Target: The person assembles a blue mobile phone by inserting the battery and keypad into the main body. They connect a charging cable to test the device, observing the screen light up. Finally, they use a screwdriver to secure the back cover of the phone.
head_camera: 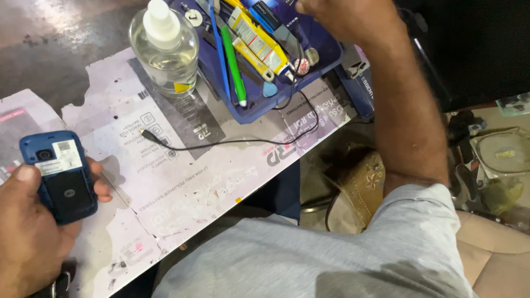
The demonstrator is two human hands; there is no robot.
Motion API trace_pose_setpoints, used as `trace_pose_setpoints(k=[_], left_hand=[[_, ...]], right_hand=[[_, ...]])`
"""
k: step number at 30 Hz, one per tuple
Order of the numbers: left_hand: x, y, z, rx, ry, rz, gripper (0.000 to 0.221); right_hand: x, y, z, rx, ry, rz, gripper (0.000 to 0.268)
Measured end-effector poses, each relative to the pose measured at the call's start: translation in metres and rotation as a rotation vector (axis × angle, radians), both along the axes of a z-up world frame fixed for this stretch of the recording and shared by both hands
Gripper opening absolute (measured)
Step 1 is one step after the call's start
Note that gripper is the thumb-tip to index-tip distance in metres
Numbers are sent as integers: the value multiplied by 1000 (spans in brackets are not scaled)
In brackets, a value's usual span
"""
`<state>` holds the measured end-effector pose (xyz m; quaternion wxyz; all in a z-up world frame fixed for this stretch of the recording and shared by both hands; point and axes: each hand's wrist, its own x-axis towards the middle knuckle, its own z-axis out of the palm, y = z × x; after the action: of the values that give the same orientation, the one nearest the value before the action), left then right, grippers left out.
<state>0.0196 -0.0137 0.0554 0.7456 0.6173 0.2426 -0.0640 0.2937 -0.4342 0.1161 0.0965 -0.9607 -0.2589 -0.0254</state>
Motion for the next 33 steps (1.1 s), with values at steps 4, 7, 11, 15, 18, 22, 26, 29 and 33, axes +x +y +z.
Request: trace_pose_setpoints(k=[4,7,11,15,18,22,26,29,33], left_hand=[[-5,6,-14,-11,-50,11,52],[-8,15,-31,-111,-100,7,51],[-13,27,-52,-169,-143,-11,54],[-16,32,-65,-205,-152,-21,56],[-17,34,-66,-179,-155,-38,56],[-15,33,-63,-70,-139,-56,57],[-16,31,-64,-74,-135,-40,58],[-17,30,-65,-115,-150,-32,59],[-18,30,-62,-72,-131,-31,60]], right_hand=[[-2,9,5,-276,39,-135,21],[-8,9,12,-333,267,-177,13],[-3,13,-4,-128,300,131,15],[8,13,-29,354,516,325,8],[13,7,-29,217,407,211,5],[7,8,-20,-79,287,62,17],[-7,25,-30,-38,343,62,28],[-13,30,-40,88,390,-30,21],[-6,26,-40,335,784,-61,16]])
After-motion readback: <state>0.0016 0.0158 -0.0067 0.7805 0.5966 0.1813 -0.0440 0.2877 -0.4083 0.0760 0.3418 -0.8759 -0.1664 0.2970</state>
